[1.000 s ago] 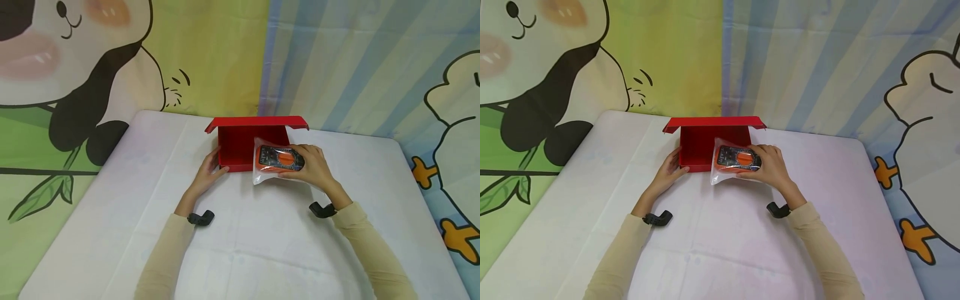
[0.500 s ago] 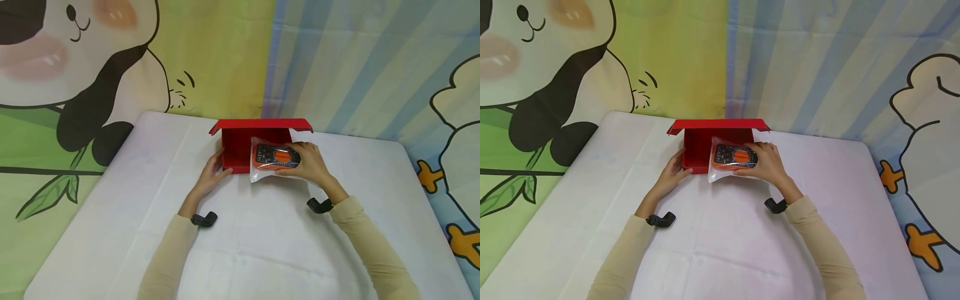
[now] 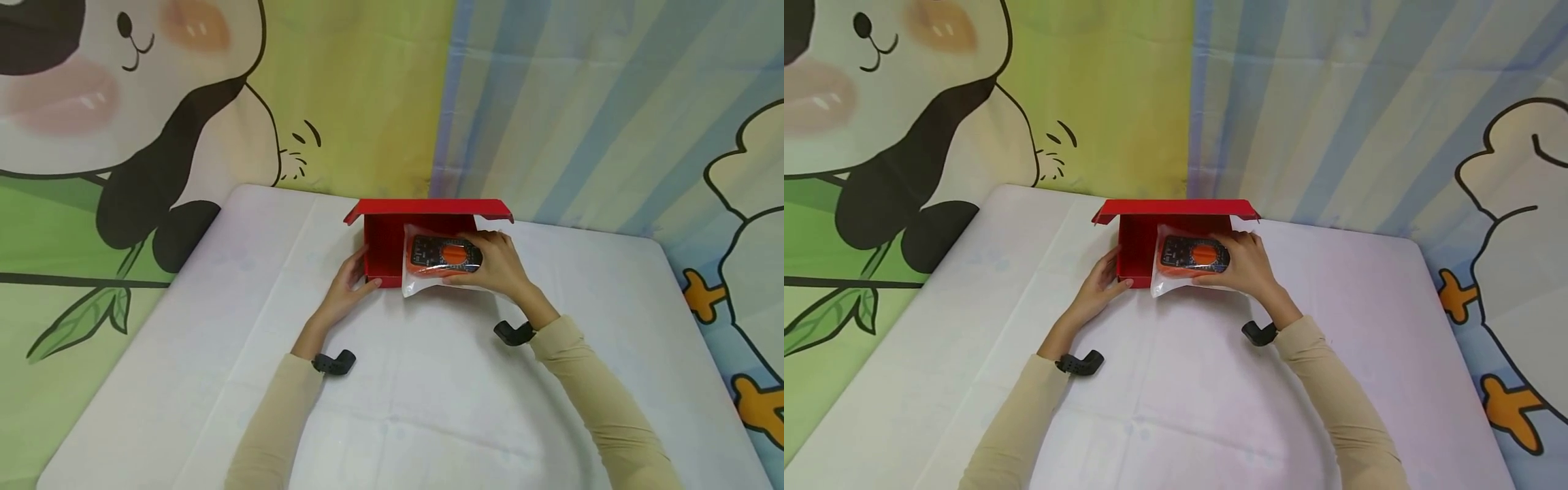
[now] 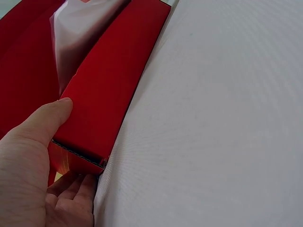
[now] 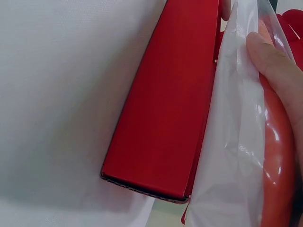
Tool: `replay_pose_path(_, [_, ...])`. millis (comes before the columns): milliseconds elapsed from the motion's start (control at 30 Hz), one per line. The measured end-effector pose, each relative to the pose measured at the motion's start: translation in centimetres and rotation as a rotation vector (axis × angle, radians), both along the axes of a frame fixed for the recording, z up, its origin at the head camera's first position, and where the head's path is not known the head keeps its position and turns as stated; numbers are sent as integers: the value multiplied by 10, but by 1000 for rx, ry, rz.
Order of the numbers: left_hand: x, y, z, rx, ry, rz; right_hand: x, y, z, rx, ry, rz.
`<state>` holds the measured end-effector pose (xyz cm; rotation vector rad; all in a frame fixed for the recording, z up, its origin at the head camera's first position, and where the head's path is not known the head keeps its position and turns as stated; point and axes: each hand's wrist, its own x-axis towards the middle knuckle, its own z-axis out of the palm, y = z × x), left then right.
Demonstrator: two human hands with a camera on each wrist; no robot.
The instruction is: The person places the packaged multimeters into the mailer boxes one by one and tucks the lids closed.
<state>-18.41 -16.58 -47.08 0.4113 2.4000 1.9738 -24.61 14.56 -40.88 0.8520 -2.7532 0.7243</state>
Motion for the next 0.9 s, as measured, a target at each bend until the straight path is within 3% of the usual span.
replay_pose_path(267, [-12, -5, -33, 12, -7, 19, -6, -8, -5, -5, 55, 20])
replay_pose_path(333, [-12, -5, -36, 10, -4, 20, -8, -10, -7, 4, 69, 24])
replay_pose_path(767, [-11, -5, -34, 11, 2, 30, -19, -25, -8, 36, 36, 27])
replay_pose_path(900, [-8, -4, -22, 10, 21, 14, -24, -29, -8, 33, 19, 36])
